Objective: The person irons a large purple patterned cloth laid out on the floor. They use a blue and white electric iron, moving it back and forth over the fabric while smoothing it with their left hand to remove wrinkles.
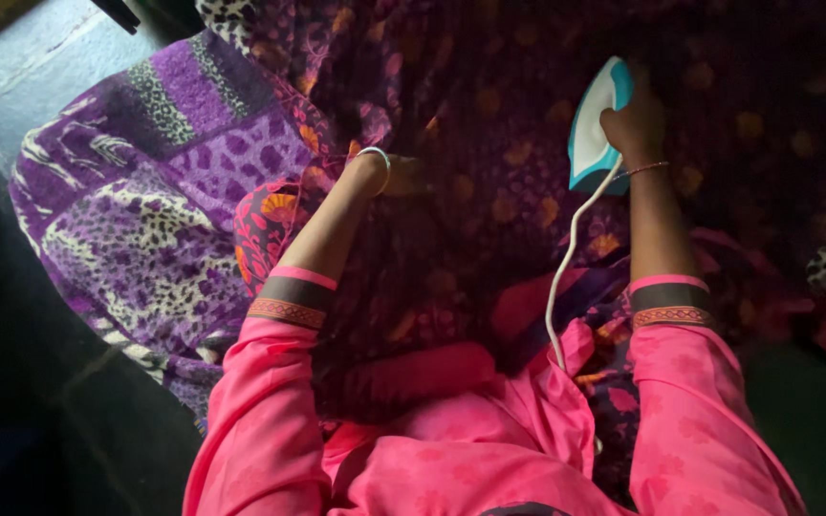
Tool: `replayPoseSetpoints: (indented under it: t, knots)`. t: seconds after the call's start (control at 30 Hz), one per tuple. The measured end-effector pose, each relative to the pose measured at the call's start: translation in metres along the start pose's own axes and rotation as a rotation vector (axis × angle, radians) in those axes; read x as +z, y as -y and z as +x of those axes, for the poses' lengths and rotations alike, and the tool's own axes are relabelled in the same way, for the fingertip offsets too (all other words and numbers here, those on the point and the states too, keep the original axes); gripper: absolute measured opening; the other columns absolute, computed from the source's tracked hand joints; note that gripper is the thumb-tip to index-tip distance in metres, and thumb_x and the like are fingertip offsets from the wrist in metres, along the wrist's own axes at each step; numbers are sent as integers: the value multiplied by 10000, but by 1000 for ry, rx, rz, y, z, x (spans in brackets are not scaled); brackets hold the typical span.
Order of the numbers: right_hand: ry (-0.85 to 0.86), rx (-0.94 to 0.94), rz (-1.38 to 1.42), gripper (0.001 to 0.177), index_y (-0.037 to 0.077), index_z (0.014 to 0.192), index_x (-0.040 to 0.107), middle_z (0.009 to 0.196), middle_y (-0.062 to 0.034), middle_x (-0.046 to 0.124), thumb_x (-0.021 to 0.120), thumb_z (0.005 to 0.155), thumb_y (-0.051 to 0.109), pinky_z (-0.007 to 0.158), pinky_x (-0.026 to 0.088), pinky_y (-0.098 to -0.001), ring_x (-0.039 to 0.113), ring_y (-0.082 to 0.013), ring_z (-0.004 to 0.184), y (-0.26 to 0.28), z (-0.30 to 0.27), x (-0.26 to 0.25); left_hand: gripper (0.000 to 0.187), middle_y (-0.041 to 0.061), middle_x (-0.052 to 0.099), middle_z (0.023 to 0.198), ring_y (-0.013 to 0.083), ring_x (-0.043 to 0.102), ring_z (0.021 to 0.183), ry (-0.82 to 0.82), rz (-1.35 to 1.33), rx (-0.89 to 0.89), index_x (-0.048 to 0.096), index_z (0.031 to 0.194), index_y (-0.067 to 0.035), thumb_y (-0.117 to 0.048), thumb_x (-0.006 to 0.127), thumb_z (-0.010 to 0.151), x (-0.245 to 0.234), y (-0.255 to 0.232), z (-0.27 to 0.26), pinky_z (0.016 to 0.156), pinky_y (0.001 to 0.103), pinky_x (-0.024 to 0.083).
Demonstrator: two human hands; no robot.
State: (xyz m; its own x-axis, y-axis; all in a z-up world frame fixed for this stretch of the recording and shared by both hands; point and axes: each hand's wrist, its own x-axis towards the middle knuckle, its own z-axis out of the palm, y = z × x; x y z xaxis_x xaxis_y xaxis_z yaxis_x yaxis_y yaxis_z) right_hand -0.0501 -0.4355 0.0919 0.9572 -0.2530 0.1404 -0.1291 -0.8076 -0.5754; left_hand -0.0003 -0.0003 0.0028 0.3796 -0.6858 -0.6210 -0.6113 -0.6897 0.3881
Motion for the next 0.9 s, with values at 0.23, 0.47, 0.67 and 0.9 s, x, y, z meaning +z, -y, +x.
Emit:
replayPoseSetpoints:
  t: [0.23,0.47,0.67,0.9]
  knots:
    - [67,15,-74,757,142,1544,459,1269,-313,652,690,823,123,965,515,-564,614,-522,1151,-17,-47,-13,770,204,480,1536,378,435,1436,-105,8,-5,492,1483,-51,-648,465,998,-4,-2,-5,1186,487,344]
    - [101,57,-76,762,164,1543,451,1306,-287,645,709,827,146,1000,486,-542,606,-491,1185,-33,-126,-37,818,168,529,1494,384,495,1382,-73,-47,-247,438,1539,-175,-694,518,911,-21,-40,-39,1147,505,391]
    - [114,179,-61,727,166,1514,472,1313,-277,633,695,823,146,1001,474,-546,588,-485,1202,-25,-130,-44,874,197,592,1436,390,605,1263,-79,-28,-210,472,1523,-118,-677,607,863,-10,-48,-39,1041,500,505]
    - [27,93,-171,756,197,1531,488,1291,-273,671,710,810,155,1048,473,-556,610,-512,1174,-47,-91,-32,884,235,693,1290,385,705,1141,17,-115,-281,408,1553,-116,-639,595,866,-10,-49,-35,970,491,564]
